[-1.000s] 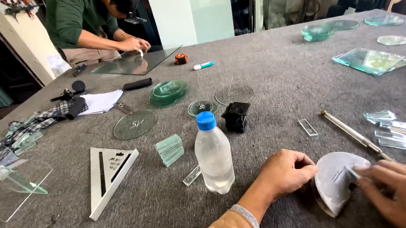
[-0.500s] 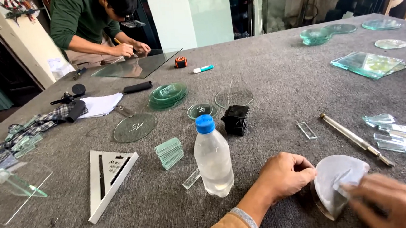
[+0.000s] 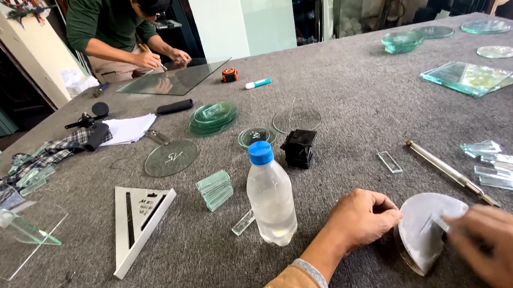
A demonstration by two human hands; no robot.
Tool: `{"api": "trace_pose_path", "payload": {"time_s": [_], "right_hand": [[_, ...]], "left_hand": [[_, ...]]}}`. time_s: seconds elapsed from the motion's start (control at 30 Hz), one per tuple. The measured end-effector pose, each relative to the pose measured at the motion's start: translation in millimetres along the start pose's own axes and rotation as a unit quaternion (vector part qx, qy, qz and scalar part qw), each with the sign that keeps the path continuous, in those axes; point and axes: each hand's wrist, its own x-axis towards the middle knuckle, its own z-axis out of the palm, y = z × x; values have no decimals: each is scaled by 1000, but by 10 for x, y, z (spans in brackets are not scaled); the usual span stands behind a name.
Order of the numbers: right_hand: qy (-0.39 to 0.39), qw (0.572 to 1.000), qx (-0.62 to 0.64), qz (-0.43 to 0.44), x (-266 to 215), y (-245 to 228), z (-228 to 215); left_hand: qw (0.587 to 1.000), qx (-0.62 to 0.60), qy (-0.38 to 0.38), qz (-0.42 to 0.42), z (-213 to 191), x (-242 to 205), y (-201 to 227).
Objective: Refining the edge of a curved glass piece using a small hand tool
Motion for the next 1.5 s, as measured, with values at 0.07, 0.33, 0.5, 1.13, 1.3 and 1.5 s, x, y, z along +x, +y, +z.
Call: {"api": "trace_pose_path", "payload": {"time_s": [0.07, 0.33, 0.5, 1.13, 1.3, 1.5], "right_hand": [[93, 956, 76, -268, -110, 39, 127], [69, 978, 84, -177, -15, -61, -58], [82, 936, 101, -326, -41, -309, -118], [29, 944, 143, -297, -107, -509, -613], [38, 927, 175, -329, -255, -651, -612], [64, 955, 134, -256, -342, -585, -509]], "left_hand": [[1000, 5, -2, -12, -7, -40, 12], [1000, 0, 0, -6, -4, 8, -29], [999, -14, -24, 22, -2, 94, -273], [999, -48, 10, -20, -3, -12, 20], [998, -39, -3, -45, 19, -88, 40], [998, -62, -2, -16, 94, -73, -69]]}}
